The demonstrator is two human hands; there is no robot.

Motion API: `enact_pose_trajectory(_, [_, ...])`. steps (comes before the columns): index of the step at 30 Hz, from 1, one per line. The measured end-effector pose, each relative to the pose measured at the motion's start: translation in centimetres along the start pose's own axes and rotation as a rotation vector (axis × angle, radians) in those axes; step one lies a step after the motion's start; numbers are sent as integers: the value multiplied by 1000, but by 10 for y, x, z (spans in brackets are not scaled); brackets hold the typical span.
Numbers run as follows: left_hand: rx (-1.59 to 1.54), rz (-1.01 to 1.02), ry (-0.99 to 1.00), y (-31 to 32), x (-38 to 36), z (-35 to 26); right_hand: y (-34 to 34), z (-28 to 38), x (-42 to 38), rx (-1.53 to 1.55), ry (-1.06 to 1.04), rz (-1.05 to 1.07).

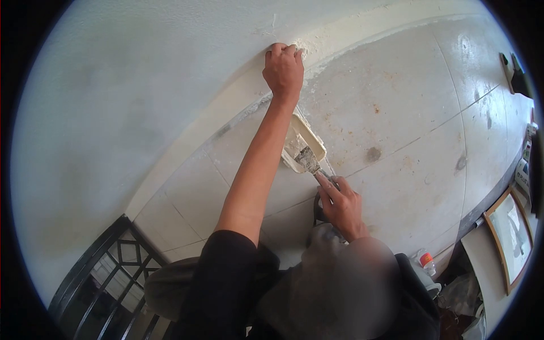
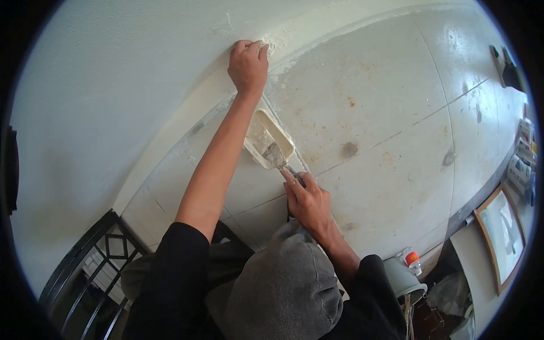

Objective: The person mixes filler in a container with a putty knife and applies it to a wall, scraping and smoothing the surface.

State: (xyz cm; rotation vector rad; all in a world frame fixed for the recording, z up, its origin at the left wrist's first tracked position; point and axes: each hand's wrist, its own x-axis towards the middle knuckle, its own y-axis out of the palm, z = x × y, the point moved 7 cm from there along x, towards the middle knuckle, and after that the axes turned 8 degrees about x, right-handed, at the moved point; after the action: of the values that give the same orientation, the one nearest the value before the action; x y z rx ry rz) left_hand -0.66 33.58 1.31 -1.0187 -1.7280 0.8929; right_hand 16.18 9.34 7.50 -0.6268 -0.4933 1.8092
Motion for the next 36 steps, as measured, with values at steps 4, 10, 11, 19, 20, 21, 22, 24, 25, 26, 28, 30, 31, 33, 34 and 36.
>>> enact_pose_trajectory(4, [-4, 35, -53, 0, -5, 7, 3, -2, 1, 9, -7, 6])
enact_pose_trajectory(10, [-14, 84, -102, 1, -9, 5, 5, -3, 1, 7, 6, 18])
enact_pose_trajectory(11, [-15, 85, -101, -1, -10, 1, 5, -3, 1, 5, 8, 18])
enact_pose_trajectory(19, [-66, 211, -133, 4, -21, -10, 4, -3, 0, 6, 1, 8])
enact_pose_trajectory(20, [-69, 212, -132, 3, -21, -10, 3, -2, 0, 4, 3, 7])
enact_pose_trajectory(21, [-106, 184, -122, 0, -22, -10, 2, -1, 1, 1, -2, 0])
enact_pose_trajectory(22, [-142, 156, -111, -2, -23, -10, 1, 0, 0, -1, -6, -5])
enact_pose_trajectory(24, [-93, 164, -133, -2, -25, -5, 2, -1, 0, 1, -16, -10])
enact_pose_trajectory(25, [-45, 173, -155, -2, -25, -2, 2, -1, 0, 3, -24, -16])
enact_pose_trajectory(26, [-45, 169, -155, -2, -25, -1, 2, -1, 0, 3, -27, -17])
enact_pose_trajectory(28, [-49, 313, -113, 3, -29, -3, 2, -1, -1, 1, -25, -16])
enact_pose_trajectory(30, [-23, 274, -171, -2, -27, -1, -1, 2, 0, 8, -3, -25])
enact_pose_trajectory(31, [5, 241, -232, -4, -28, 1, -1, 2, 0, 16, 24, -30])
enact_pose_trajectory(33, [35, 224, -239, -3, -28, -2, 0, 0, -2, 9, 0, -32])
enact_pose_trajectory(34, [65, 212, -244, -2, -29, -2, 0, 0, -2, 1, -20, -35])
enact_pose_trajectory(36, [-10, 247, -183, 0, -30, -7, 0, 0, -2, 7, -15, -28])
